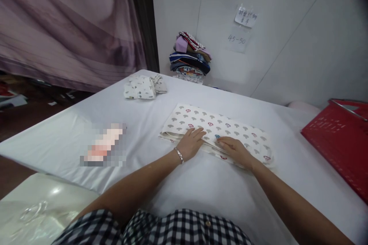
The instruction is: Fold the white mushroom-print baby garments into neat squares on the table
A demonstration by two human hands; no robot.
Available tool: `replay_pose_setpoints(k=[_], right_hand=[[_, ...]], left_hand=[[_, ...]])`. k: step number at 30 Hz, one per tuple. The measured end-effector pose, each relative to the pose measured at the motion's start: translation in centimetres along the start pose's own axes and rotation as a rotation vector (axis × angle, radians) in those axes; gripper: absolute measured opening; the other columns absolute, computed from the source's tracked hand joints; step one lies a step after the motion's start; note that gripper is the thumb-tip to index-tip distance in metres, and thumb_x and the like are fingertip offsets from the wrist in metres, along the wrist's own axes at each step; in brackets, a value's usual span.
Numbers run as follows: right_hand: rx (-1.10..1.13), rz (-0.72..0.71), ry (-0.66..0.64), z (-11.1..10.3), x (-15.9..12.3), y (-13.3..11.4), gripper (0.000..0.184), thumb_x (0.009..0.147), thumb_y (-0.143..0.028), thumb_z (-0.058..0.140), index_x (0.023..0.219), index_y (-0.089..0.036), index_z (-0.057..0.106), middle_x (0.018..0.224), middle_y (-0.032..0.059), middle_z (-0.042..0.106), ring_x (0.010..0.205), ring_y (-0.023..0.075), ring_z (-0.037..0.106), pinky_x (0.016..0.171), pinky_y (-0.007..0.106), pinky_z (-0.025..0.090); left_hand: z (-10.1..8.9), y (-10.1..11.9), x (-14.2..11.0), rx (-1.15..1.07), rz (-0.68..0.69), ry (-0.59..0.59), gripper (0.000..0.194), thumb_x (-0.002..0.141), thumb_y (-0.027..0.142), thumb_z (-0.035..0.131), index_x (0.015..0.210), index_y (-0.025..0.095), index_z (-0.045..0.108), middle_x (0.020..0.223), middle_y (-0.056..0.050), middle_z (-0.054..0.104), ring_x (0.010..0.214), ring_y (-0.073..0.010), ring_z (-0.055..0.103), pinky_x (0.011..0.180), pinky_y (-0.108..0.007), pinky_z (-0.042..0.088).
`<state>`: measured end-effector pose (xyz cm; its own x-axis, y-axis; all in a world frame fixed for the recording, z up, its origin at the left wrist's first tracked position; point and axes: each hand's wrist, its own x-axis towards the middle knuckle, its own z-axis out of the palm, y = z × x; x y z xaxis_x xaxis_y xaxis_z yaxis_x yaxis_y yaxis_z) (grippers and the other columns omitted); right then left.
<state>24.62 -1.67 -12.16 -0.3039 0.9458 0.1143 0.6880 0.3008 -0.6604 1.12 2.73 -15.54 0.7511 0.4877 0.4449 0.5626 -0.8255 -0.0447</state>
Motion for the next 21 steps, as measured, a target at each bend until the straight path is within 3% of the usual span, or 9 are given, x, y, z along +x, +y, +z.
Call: replay_pose_setpoints(k=[6, 11, 14, 17, 21], right_hand=[[-0.110, -0.074, -0.021, 0.4, 2.1, 1.8, 0.040, 0.089, -0.041, 0.037, 0.116, -0.022, 0.060, 0.124, 0.0060, 0.056, 0.121, 0.0217, 0.045, 0.104, 0.042, 0.034], [-0.287, -0.207, -0.178, 0.9, 5.5, 3.0, 0.051, 0.092, -0.046, 0.024, 0.137, -0.024, 0.037, 0.144, 0.0020, 0.030, 0.135, 0.0192, 0.019, 0.111, 0.041, 0.018], [-0.422, -0.117, -0.239, 0.4, 7.7, 4.4, 0.057, 0.091, -0.051, 0.024, 0.140, -0.021, 0.031, 0.147, 0.0044, 0.023, 0.136, 0.0206, 0.013, 0.111, 0.043, 0.011], [-0.492, 0.009, -0.218, 0.1, 9.0, 5.5, 0.062, 0.091, -0.054, 0.022, 0.141, -0.019, 0.027, 0.149, 0.0064, 0.016, 0.137, 0.0211, 0.010, 0.110, 0.044, 0.010], [-0.530, -0.109, -0.211, 1.1, 9.9, 4.3, 0.061, 0.090, -0.054, 0.021, 0.142, -0.022, 0.024, 0.149, 0.0045, 0.012, 0.137, 0.0201, 0.007, 0.111, 0.043, 0.006]], left_hand=[[0.8, 0.4, -2.0, 0.026, 0.028, 0.082, 0.021, 0.087, 0.011, 0.042, 0.082, 0.016, 0.062, 0.124, -0.005, 0.054, 0.124, -0.0219, 0.038, 0.104, -0.044, 0.027], [1.5, 0.4, -2.2, -0.004, 0.008, 0.112, 0.020, 0.086, 0.011, 0.044, 0.079, 0.017, 0.062, 0.122, -0.004, 0.055, 0.118, -0.0187, 0.042, 0.104, -0.042, 0.027], [1.5, 0.4, -2.2, -0.025, 0.007, 0.121, 0.018, 0.085, 0.011, 0.046, 0.078, 0.017, 0.061, 0.117, -0.004, 0.058, 0.115, -0.0180, 0.044, 0.104, -0.041, 0.026], [1.4, 0.3, -2.2, -0.052, -0.007, 0.126, 0.016, 0.084, 0.010, 0.047, 0.078, 0.017, 0.061, 0.112, -0.003, 0.059, 0.114, -0.0178, 0.044, 0.104, -0.040, 0.025], [1.5, 0.3, -2.1, -0.090, -0.010, 0.108, 0.014, 0.084, 0.012, 0.049, 0.078, 0.017, 0.060, 0.105, -0.002, 0.061, 0.108, -0.0163, 0.047, 0.102, -0.038, 0.027]])
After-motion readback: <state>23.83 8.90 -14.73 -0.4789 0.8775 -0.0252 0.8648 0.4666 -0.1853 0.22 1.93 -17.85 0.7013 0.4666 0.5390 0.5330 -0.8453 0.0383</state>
